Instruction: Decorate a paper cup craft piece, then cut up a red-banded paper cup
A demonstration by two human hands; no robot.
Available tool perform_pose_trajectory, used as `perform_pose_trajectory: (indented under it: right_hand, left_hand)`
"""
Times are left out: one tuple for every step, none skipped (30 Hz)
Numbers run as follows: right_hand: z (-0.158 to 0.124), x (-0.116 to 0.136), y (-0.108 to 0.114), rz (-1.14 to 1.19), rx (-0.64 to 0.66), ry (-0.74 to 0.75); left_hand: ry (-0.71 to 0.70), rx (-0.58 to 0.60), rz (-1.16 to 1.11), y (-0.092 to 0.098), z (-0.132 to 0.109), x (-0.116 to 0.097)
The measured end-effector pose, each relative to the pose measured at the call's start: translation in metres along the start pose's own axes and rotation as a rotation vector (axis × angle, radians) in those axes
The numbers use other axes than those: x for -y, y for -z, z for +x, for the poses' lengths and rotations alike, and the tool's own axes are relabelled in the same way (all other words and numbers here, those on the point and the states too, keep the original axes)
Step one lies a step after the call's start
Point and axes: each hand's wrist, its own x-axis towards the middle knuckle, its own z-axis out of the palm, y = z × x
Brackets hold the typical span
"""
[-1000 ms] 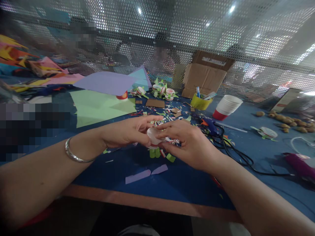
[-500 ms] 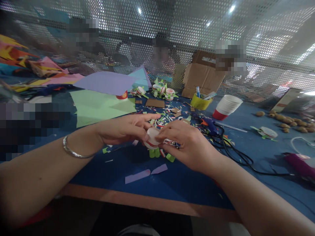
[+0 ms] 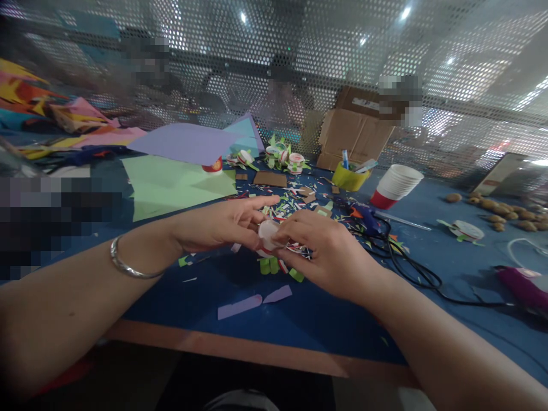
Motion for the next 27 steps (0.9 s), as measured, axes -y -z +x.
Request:
perform_pose_trajectory:
  right_hand:
    - [0.0002,0.0007,0.0000,0.000,0.003,-0.003]
    - [0.0002,0.0014,-0.0001,-0.002,0.005,-0.006]
    - [0.0001,0.0021,-0.0001,-0.005,0.005,-0.011]
    - [-0.0001,0.0027,-0.0002,-0.008,0.006,-0.016]
    - [-0.0003,0.0033,-0.0002,-0.010,0.003,-0.022]
    - [-0.0005,0.0037,-0.0002,-0.008,0.002,-0.027]
    - [-0.0007,0.0041,-0.0001,-0.004,0.000,-0.031]
    - [-0.0008,0.0045,0.0001,0.000,-0.004,-0.036]
    - [-0.0009,0.0049,0.0004,0.006,-0.003,-0.041]
    - [-0.0009,0.0051,0.0008,0.012,-0.004,-0.045]
    - [-0.0010,0.0054,0.0011,0.018,-0.003,-0.049]
    - [-0.0012,0.0056,0.0015,0.025,-0.003,-0.050]
    - [-0.0015,0.0057,0.0018,0.030,-0.005,-0.051]
    - [-0.0017,0.0057,0.0021,0.034,-0.006,-0.049]
    - [-0.0019,0.0057,0.0022,0.035,-0.007,-0.047]
    - [-0.0020,0.0056,0.0024,0.034,-0.010,-0.046]
    - [-0.0020,0.0055,0.0025,0.031,-0.010,-0.046]
    - [-0.0019,0.0054,0.0027,0.028,-0.009,-0.044]
    - [-0.0017,0.0053,0.0029,0.026,-0.006,-0.038]
    - [-0.0014,0.0051,0.0031,0.022,-0.002,-0.033]
    - [-0.0011,0.0050,0.0035,0.017,0.001,-0.027]
    - [-0.0009,0.0049,0.0039,0.011,0.005,-0.022]
    - [-0.0009,0.0048,0.0044,0.003,0.008,-0.018]
    - [-0.0009,0.0046,0.0049,-0.004,0.006,-0.016]
    - [-0.0010,0.0045,0.0053,-0.011,0.001,-0.013]
    - [-0.0012,0.0043,0.0056,-0.014,-0.004,-0.008]
    - [-0.0014,0.0041,0.0058,-0.014,-0.009,-0.001]
  left_hand:
    - [-0.002,0.001,-0.015,-0.0008,0.0001,0.0001]
    - [-0.003,0.007,-0.033,-0.0014,0.0002,0.0002]
    - [-0.003,0.015,-0.053,-0.0019,0.0004,0.0005]
    - [-0.003,0.023,-0.074,-0.0021,0.0005,0.0007]
    - [-0.002,0.031,-0.092,-0.0022,0.0005,0.0008]
    - [0.001,0.040,-0.104,-0.0022,0.0005,0.0008]
    - [0.003,0.051,-0.113,-0.0021,0.0004,0.0008]
    - [0.004,0.061,-0.122,-0.0019,0.0002,0.0007]
    - [0.003,0.071,-0.132,-0.0017,-0.0001,0.0006]
    - [0.002,0.082,-0.141,-0.0015,-0.0003,0.0005]
    - [0.002,0.094,-0.149,-0.0013,-0.0005,0.0005]
    - [0.000,0.105,-0.157,-0.0010,-0.0007,0.0005]
    - [-0.002,0.113,-0.164,-0.0006,-0.0008,0.0006]
    - [-0.005,0.120,-0.170,-0.0003,-0.0007,0.0007]
    - [-0.007,0.127,-0.175,0.0000,-0.0006,0.0008]
    - [-0.010,0.133,-0.179,0.0003,-0.0004,0.0009]
    - [-0.010,0.137,-0.181,0.0004,-0.0002,0.0008]
    - [-0.010,0.137,-0.182,0.0005,-0.0001,0.0006]
    - [-0.008,0.135,-0.184,0.0006,0.0000,0.0002]
    - [-0.005,0.128,-0.184,0.0006,-0.0001,-0.0004]
    - [-0.001,0.117,-0.184,0.0006,-0.0003,-0.0010]
    - [0.002,0.106,-0.184,0.0007,-0.0005,-0.0018]
    - [0.005,0.100,-0.184,0.0009,-0.0008,-0.0025]
    - [0.009,0.099,-0.186,0.0013,-0.0011,-0.0031]
    - [0.013,0.101,-0.187,0.0017,-0.0013,-0.0036]
    - [0.016,0.104,-0.191,0.0022,-0.0014,-0.0040]
    - [0.018,0.108,-0.194,0.0027,-0.0014,-0.0041]
